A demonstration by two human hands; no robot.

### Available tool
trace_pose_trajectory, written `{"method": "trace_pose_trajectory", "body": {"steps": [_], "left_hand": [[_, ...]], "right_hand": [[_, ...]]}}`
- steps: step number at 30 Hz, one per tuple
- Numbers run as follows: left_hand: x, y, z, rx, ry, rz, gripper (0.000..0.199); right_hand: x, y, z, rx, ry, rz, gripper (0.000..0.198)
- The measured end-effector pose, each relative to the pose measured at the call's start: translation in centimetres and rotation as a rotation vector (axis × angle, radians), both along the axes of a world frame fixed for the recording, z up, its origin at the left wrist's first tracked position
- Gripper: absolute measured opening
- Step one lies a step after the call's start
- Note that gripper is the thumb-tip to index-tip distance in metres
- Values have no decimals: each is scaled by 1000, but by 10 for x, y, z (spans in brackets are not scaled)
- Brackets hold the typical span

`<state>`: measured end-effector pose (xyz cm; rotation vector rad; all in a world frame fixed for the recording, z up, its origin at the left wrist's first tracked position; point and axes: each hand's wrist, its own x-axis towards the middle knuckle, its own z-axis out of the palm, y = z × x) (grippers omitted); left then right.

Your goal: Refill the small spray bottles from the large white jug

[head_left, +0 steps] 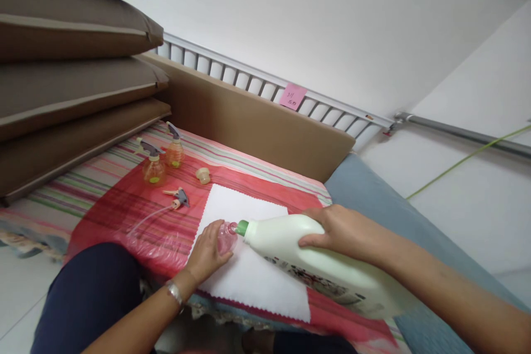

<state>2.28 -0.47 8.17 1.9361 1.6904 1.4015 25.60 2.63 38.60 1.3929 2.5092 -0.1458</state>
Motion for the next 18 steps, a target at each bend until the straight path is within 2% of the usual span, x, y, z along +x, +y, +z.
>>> {"method": "trace_pose_trajectory", "body": {"steps": [18], "left_hand": [[-1, 2, -3, -18, 8, -12, 72]], "right_hand": [[-3, 0, 2, 1, -18, -11, 45]]}}
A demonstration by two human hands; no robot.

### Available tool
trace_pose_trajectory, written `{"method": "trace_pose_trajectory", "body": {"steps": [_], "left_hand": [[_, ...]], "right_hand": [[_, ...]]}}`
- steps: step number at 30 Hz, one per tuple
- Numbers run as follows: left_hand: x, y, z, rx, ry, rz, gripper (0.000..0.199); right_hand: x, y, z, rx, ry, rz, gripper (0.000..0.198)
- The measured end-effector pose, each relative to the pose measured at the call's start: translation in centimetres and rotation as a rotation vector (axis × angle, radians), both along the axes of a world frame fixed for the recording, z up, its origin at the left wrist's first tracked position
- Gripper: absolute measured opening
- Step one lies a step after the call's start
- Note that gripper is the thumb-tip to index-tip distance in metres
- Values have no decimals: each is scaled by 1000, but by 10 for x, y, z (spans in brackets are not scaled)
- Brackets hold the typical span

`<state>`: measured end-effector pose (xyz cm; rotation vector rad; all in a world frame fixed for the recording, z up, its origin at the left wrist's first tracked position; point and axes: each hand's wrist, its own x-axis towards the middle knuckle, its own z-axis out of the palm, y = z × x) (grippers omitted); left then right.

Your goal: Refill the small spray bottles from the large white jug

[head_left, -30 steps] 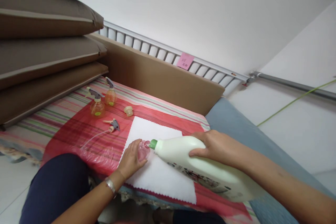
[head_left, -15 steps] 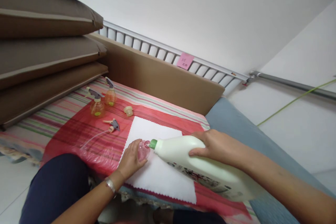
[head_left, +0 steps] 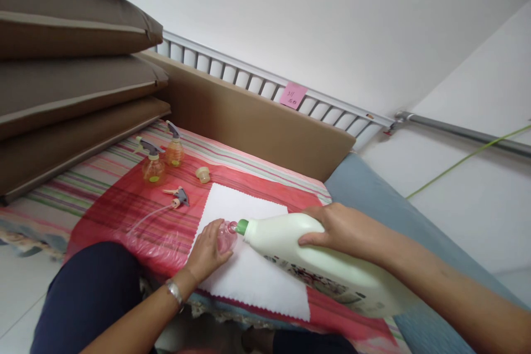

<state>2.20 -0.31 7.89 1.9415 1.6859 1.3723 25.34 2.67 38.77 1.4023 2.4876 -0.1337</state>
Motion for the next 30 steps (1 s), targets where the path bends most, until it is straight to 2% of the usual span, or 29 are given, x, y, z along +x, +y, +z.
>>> {"method": "trace_pose_trajectory", "body": {"steps": [30], "left_hand": [[0, 1, -3, 27, 29, 9, 72]], "right_hand": [[-6, -2, 4, 13, -34, 3, 42]]}}
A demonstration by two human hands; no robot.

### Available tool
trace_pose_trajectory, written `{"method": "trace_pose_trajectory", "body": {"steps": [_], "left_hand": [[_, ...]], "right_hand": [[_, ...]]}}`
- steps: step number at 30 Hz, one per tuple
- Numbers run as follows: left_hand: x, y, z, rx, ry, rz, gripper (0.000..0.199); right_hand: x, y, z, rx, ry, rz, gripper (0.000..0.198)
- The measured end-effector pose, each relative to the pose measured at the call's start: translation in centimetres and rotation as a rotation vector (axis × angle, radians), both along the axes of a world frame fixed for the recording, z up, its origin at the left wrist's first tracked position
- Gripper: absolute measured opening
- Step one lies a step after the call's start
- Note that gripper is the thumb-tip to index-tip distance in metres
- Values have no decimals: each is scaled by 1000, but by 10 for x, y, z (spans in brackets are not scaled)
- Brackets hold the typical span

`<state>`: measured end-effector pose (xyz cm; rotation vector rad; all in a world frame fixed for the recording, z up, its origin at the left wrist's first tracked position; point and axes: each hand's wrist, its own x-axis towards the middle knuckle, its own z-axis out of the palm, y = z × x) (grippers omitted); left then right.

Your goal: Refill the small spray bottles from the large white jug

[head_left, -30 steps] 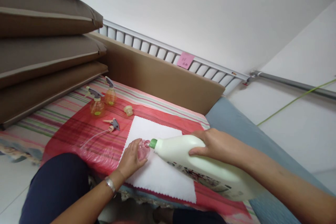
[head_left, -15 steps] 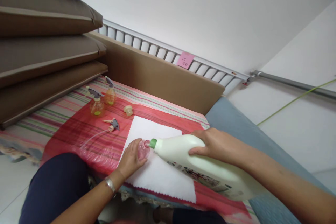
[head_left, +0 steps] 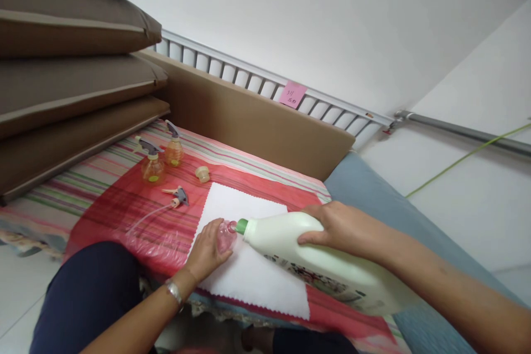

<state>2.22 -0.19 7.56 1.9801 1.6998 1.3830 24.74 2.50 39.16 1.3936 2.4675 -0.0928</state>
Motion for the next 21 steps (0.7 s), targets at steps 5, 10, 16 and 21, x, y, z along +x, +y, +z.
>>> {"method": "trace_pose_trajectory", "body": {"steps": [5, 10, 16, 21], "left_hand": [[0, -1, 1, 1, -4, 2, 71], [0, 0, -1, -11, 11, -2, 71], [0, 1, -3, -15, 21, 7, 72], [0, 1, -1, -16, 26, 1, 71]], "right_hand": [[-2, -2, 2, 0, -10, -12, 39], [-1, -2, 2, -4, -9, -4, 39], [-1, 0, 0, -8, -27, -21, 42], [-2, 1, 0, -13, -24, -16, 42]]}}
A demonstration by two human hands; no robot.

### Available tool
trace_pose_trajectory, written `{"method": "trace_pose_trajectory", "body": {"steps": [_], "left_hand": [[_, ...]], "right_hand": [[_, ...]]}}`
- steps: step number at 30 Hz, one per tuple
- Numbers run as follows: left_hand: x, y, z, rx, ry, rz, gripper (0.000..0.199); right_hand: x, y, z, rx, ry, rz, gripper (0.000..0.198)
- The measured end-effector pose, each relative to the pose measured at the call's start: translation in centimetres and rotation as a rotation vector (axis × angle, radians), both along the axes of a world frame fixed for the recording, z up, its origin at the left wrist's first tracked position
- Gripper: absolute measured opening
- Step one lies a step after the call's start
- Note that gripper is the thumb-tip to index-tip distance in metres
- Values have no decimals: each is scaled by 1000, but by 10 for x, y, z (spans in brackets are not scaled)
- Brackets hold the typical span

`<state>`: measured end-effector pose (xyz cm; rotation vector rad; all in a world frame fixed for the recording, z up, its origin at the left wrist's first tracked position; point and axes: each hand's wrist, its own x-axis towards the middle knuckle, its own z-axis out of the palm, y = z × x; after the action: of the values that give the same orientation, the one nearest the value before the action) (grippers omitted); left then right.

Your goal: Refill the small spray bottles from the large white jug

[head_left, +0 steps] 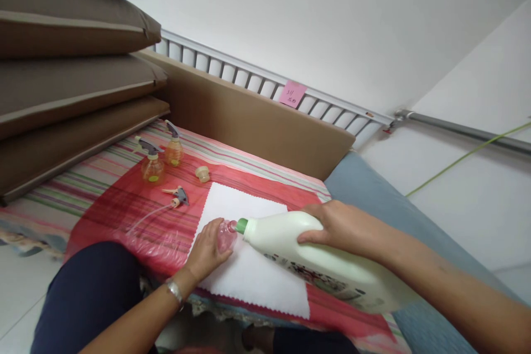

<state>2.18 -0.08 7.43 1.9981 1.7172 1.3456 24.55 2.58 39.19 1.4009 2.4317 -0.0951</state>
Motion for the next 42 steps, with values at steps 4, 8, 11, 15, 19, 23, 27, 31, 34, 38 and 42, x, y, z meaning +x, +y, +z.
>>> {"method": "trace_pose_trajectory", "body": {"steps": [4, 8, 11, 15, 19, 23, 27, 31, 34, 38, 42], "left_hand": [[0, 0, 0, -1, -4, 2, 71], [0, -1, 2, -12, 4, -3, 69], [0, -1, 2, -17, 5, -3, 70], [0, -1, 1, -19, -3, 1, 70], [0, 0, 1, -16, -11, 1, 70], [0, -1, 2, -16, -17, 1, 70], [1, -2, 4, -19, -16, 2, 70], [1, -2, 4, -26, -5, 1, 70], [1, -1, 3, -20, -4, -4, 70], [1, 0, 3, -13, -11, -4, 70], [1, -1, 3, -17, -14, -2, 71]], "right_hand": [[0, 0, 1, 3, -2, 2, 42], [1, 0, 1, 8, 0, 6, 42], [1, 1, 0, 4, 10, 14, 41], [0, 1, 1, 7, 12, 11, 41], [-2, 0, 3, 9, -2, 0, 39], [-5, -1, 4, 11, -6, -4, 38], [-4, 0, 3, 1, 0, 6, 39], [-3, 2, 1, 9, -8, 3, 41], [-2, 3, 0, 11, -4, 3, 42], [-1, 3, 1, 10, 6, 14, 41], [0, 1, 3, 13, 8, 17, 40]]}}
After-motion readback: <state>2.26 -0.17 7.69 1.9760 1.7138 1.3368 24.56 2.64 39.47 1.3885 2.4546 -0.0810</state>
